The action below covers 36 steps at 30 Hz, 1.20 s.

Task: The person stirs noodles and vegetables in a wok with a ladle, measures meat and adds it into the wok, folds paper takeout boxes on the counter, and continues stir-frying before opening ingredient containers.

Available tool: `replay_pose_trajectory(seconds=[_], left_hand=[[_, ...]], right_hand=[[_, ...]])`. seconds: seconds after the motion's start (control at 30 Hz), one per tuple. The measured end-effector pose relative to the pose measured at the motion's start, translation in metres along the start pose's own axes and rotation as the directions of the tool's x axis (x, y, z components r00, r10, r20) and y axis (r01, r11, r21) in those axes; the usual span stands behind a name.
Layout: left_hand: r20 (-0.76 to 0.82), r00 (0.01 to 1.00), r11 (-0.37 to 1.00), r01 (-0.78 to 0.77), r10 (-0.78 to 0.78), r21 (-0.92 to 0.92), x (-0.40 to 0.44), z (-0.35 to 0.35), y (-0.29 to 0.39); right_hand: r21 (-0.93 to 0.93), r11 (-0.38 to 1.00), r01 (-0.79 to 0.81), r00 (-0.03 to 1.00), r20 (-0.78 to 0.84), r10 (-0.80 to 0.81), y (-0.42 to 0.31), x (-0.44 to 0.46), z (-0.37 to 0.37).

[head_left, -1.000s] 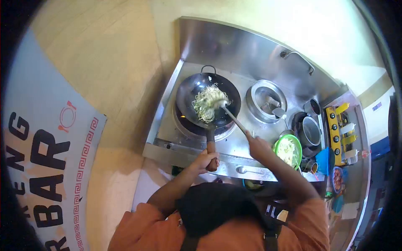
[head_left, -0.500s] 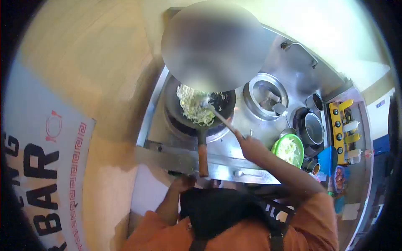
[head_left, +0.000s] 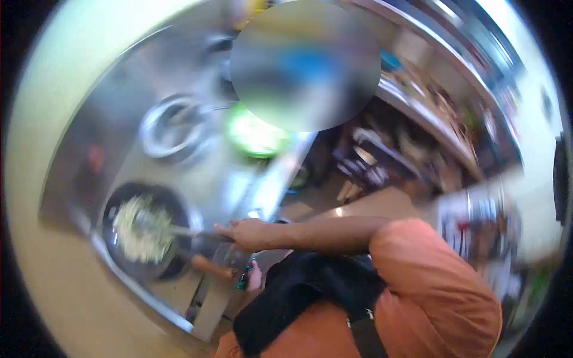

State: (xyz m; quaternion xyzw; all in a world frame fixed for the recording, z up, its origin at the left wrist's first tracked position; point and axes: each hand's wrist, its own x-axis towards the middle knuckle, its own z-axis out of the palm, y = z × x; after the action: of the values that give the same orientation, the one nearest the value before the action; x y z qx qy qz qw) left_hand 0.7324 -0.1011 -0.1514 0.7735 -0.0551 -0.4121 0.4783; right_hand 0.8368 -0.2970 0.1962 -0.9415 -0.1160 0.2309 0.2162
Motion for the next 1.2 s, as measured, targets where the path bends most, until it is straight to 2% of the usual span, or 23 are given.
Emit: replay_pose_trajectory(seconds=[0.07,0.13,0.17,0.23,0.3,0.37,0.43,0.47,0.53,0.57,0.6,0.67,0.7,0.77,0.8,0.83,0.87,0.9,0.97,1.0,1.07,1.13,1.2], left_hand=[[0.075,0.997,0.969,-0.003,-0.016,0.248,-0.004,-0.026,-0.005],[0.114,0.992,0.897,-0.007,-0.048,0.442,-0.008,-0.042,-0.003],[0.125,0.990,0.846,-0.012,-0.064,0.532,-0.011,-0.051,0.000],[0.141,0.986,0.728,-0.034,-0.087,0.685,-0.012,-0.074,0.011],[0.172,0.979,0.606,-0.072,-0.109,0.792,-0.010,-0.086,0.025],[0.213,0.969,0.493,-0.127,-0.122,0.860,-0.006,-0.080,0.043],[0.265,0.955,0.405,-0.191,-0.134,0.894,-0.005,-0.059,0.060],[0.295,0.946,0.365,-0.228,-0.138,0.903,-0.005,-0.046,0.068],[0.359,0.925,0.301,-0.310,-0.124,0.902,-0.006,-0.011,0.085],[0.398,0.911,0.279,-0.356,-0.107,0.892,-0.007,0.010,0.093],[0.445,0.892,0.253,-0.412,-0.084,0.875,-0.009,0.034,0.102],[0.549,0.835,0.200,-0.532,-0.038,0.823,-0.016,0.092,0.120],[0.597,0.802,0.180,-0.589,0.009,0.788,-0.024,0.122,0.128],[0.632,0.772,0.167,-0.633,0.066,0.756,-0.063,0.192,0.164],[0.605,0.797,0.340,-0.568,-0.001,0.749,-0.070,0.226,0.157],[0.578,0.813,0.493,-0.474,-0.074,0.730,-0.070,0.246,0.148],[0.586,0.803,0.497,-0.465,-0.111,0.732,-0.096,0.274,0.150],[0.598,0.790,0.510,-0.462,-0.137,0.726,-0.134,0.311,0.155],[0.720,0.666,0.365,-0.632,-0.196,0.684,-0.194,0.368,0.172],[0.713,0.675,0.382,-0.618,-0.189,0.687,-0.216,0.387,0.179],[0.825,0.547,0.486,-0.686,-0.145,0.541,-0.250,0.411,0.190],[0.809,0.574,0.590,-0.613,-0.123,0.525,-0.263,0.421,0.193],[0.821,0.563,0.727,-0.525,-0.093,0.442,-0.262,0.416,0.193]], right_hand=[[0.132,0.980,-0.146,0.975,-0.147,0.166,0.036,-0.070,0.028],[0.424,0.864,-0.271,0.906,-0.190,0.378,0.070,-0.159,0.076],[0.443,0.775,-0.451,0.860,-0.017,0.510,0.100,-0.177,0.143],[0.662,0.590,-0.463,0.758,-0.050,0.650,0.075,-0.286,0.193],[0.777,0.453,-0.437,0.608,-0.117,0.786,0.032,-0.365,0.247],[0.828,0.237,-0.508,0.474,0.039,0.879,-0.001,-0.417,0.303],[0.880,0.187,-0.436,0.210,-0.103,0.972,-0.032,-0.455,0.356],[0.890,0.167,-0.423,0.181,-0.098,0.979,-0.042,-0.469,0.381],[0.955,-0.161,-0.250,0.083,0.187,0.979,-0.046,-0.497,0.438],[0.951,-0.066,-0.301,-0.056,0.051,0.997,-0.042,-0.503,0.486],[0.954,-0.069,-0.291,-0.066,0.052,0.996,-0.048,-0.528,0.492],[0.978,-0.207,-0.022,-0.377,0.184,0.908,-0.057,-0.591,0.492],[0.989,-0.146,0.021,-0.628,0.127,0.768,-0.046,-0.622,0.516],[0.956,-0.171,0.238,-0.808,0.293,0.512,0.003,-0.707,0.594],[0.896,-0.319,0.308,-0.799,0.425,0.424,0.020,-0.752,0.610],[0.886,-0.118,0.448,-0.770,0.450,0.453,0.029,-0.782,0.597],[0.815,0.094,0.572,-0.742,0.464,0.484,0.034,-0.806,0.578],[0.813,0.097,0.574,-0.734,0.459,0.501,0.042,-0.825,0.570],[0.689,-0.146,0.710,-0.383,0.552,0.740,0.062,-0.860,0.559],[0.701,-0.152,0.697,-0.380,0.540,0.751,0.070,-0.868,0.562],[0.867,-0.203,0.454,-0.434,0.415,0.799,0.087,-0.868,0.588],[0.936,-0.140,0.323,-0.581,0.313,0.751,0.101,-0.868,0.632],[0.866,-0.236,0.441,-0.638,0.487,0.597,0.088,-0.873,0.602]])
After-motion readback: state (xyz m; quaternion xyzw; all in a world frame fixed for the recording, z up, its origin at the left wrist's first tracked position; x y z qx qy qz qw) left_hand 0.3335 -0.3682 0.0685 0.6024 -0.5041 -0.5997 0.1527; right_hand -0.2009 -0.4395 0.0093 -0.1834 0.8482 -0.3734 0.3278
